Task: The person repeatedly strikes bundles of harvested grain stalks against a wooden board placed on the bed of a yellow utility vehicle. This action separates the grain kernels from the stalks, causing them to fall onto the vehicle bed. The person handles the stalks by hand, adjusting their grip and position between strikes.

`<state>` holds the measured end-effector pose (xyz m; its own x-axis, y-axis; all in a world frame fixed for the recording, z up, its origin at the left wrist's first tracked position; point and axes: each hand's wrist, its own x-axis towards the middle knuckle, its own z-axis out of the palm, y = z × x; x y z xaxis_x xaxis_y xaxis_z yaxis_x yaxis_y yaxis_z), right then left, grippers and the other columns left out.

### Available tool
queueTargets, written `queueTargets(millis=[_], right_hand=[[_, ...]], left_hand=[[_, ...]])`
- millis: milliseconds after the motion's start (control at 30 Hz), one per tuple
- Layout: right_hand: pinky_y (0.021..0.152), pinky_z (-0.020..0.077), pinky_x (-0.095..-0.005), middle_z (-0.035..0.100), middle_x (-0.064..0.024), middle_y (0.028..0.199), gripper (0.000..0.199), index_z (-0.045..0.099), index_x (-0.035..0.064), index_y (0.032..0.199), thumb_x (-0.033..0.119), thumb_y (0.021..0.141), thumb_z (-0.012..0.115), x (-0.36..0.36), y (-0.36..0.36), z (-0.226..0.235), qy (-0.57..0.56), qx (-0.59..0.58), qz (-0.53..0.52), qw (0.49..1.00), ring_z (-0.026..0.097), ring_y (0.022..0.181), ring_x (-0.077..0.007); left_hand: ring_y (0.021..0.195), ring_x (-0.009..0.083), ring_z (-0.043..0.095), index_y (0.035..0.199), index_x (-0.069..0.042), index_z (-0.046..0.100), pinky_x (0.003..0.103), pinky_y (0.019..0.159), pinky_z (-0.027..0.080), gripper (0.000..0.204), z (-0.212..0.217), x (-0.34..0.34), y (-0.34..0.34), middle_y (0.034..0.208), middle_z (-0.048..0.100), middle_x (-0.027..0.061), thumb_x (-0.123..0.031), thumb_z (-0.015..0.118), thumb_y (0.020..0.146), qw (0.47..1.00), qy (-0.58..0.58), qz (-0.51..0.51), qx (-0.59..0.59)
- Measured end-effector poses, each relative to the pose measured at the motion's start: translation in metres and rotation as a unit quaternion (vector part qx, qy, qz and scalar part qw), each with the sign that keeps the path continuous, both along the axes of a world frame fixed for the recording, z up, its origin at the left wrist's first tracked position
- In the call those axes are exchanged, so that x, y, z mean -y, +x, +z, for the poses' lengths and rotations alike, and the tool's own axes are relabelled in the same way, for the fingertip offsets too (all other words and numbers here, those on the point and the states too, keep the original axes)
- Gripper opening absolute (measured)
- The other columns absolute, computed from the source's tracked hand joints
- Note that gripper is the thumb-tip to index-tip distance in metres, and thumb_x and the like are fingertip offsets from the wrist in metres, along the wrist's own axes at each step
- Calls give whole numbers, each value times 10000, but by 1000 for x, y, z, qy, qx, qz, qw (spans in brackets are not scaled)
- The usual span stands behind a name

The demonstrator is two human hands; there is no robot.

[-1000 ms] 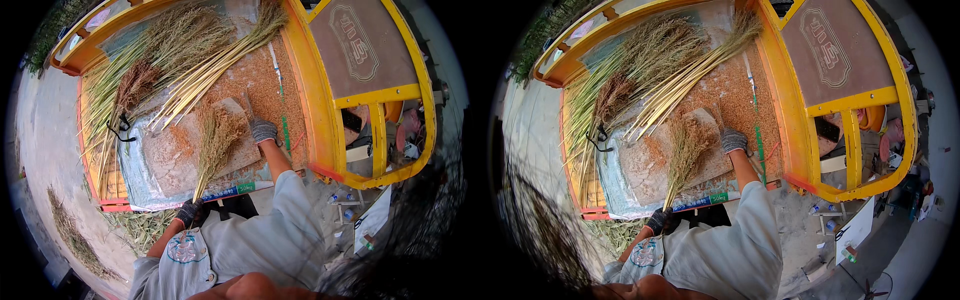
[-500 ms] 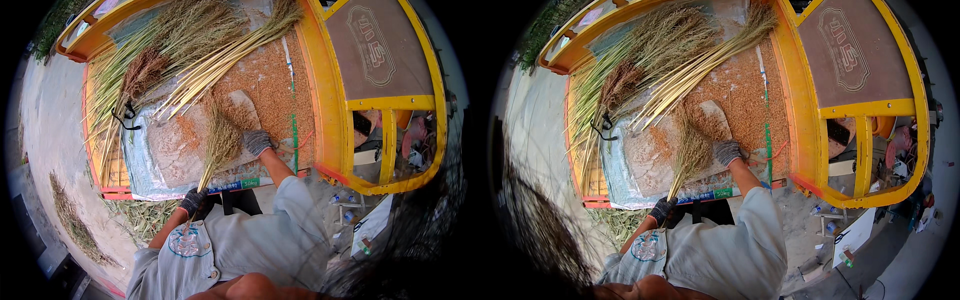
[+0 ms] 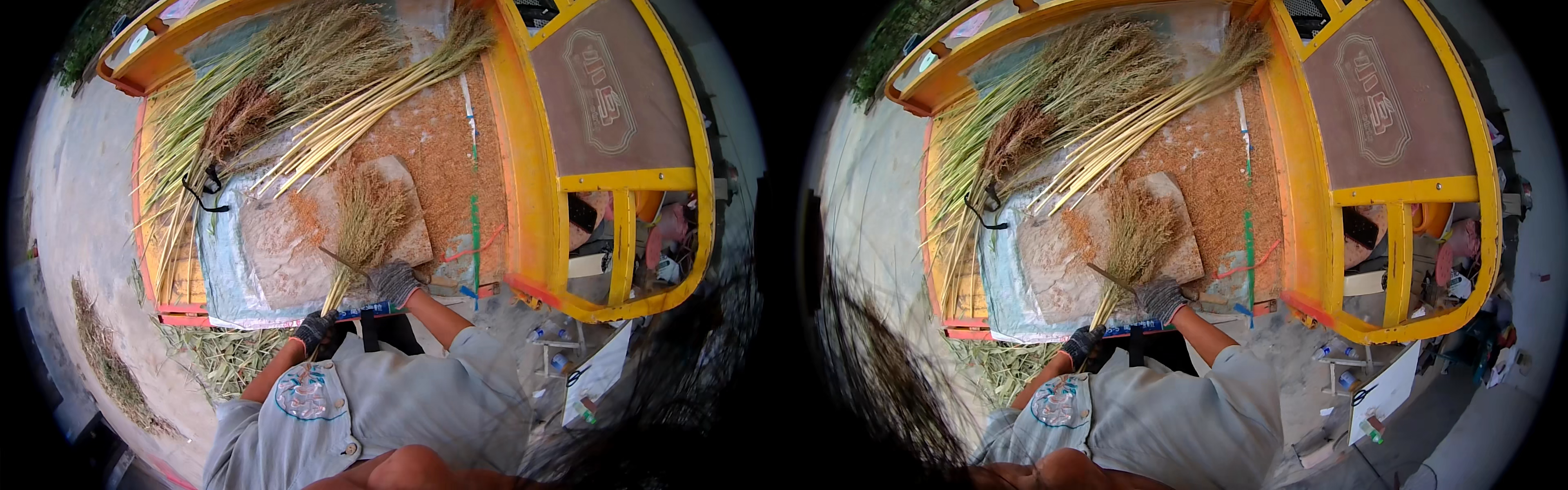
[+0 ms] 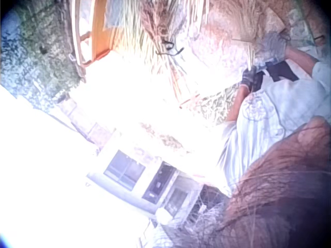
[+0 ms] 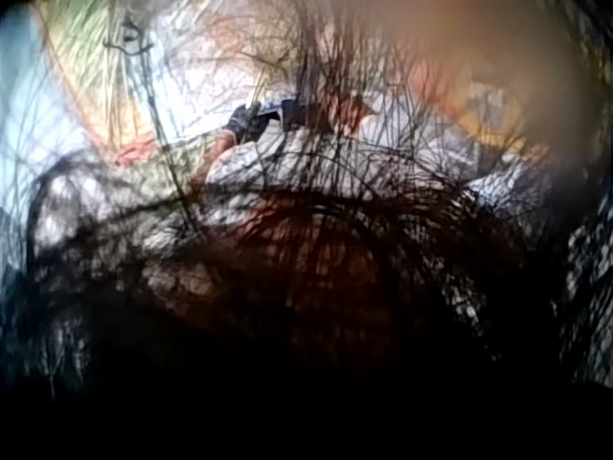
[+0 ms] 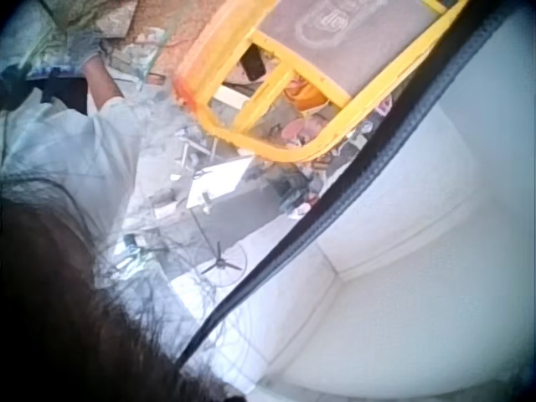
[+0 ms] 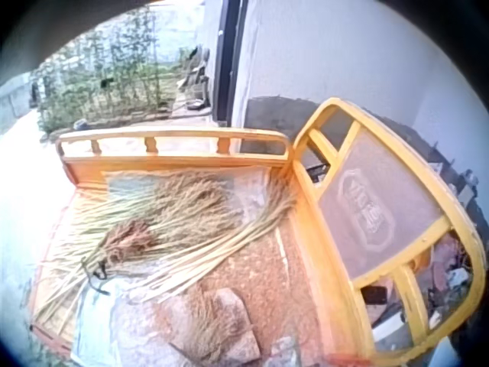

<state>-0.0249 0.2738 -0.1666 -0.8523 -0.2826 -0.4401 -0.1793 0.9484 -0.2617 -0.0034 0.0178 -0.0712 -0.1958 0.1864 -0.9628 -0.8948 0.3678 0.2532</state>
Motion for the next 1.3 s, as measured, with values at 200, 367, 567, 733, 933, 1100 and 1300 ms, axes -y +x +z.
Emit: queueTargets(millis=[200, 367, 567, 733, 933, 1100, 1300], right_hand=[[685, 477, -487, 655, -152, 863, 358, 624, 58, 936, 370, 867, 462, -83, -66, -34, 70, 46, -192, 978, 631, 806, -338], [663, 480, -488, 646, -164, 822, 392, 621, 49, 899, 405, 858, 462, -101, -81, 12, 43, 40, -407, 912, 625, 780, -345], [582, 427, -497, 596, -151, 721, 257, 593, 55, 807, 306, 761, 563, -13, 24, 59, -104, -195, -186, 957, 572, 665, -325], [654, 451, -455, 623, -94, 726, 233, 620, 103, 777, 325, 775, 550, 38, 49, 29, -99, -131, -14, 986, 605, 704, -277], [673, 460, -475, 646, -129, 840, 287, 618, 105, 862, 354, 842, 476, 49, 4, 6, -90, 12, -18, 996, 626, 768, -295], [643, 450, -460, 638, -127, 766, 279, 607, 110, 811, 369, 823, 506, 53, -3, 14, -97, -38, -30, 994, 619, 711, -294], [661, 458, -465, 642, -123, 796, 285, 619, 112, 834, 382, 800, 535, 42, 33, 16, -110, -86, -22, 990, 622, 753, -294]], left_hand=[[429, 70, 359, 791, -128, 503, 234, 365, 280, 251, 29, -6, -16, 553, 402, -38, -353, 548, 891, 987, 140, 71, 42], [466, 58, 368, 811, -134, 508, 208, 384, 285, 252, 8, 14, 4, 584, 407, -42, -369, 531, 898, 997, 56, 30, 32], [442, 50, 379, 892, -100, 497, 198, 370, 303, 336, -50, 18, -3, 585, 403, -36, -431, 551, 867, 802, 448, 220, 327], [414, 60, 393, 920, -110, 499, 203, 362, 304, 295, -102, 21, 25, 581, 421, -27, -397, 552, 874, 722, 516, 237, 396], [587, 236, 569, 952, -73, 542, 354, 511, 451, 339, -83, 17, 8, 690, 567, 99, -318, 682, 765, 986, 140, -94, 16], [899, 398, 585, 986, -10, 589, 439, 765, 470, 490, -73, -13, 12, 926, 611, 262, -415, 674, 723, 913, -175, -285, -235], [635, 220, 563, 933, -21, 607, 369, 599, 462, 363, -92, -6, 16, 706, 608, 107, -372, 606, 843, 969, -65, -162, -176]])
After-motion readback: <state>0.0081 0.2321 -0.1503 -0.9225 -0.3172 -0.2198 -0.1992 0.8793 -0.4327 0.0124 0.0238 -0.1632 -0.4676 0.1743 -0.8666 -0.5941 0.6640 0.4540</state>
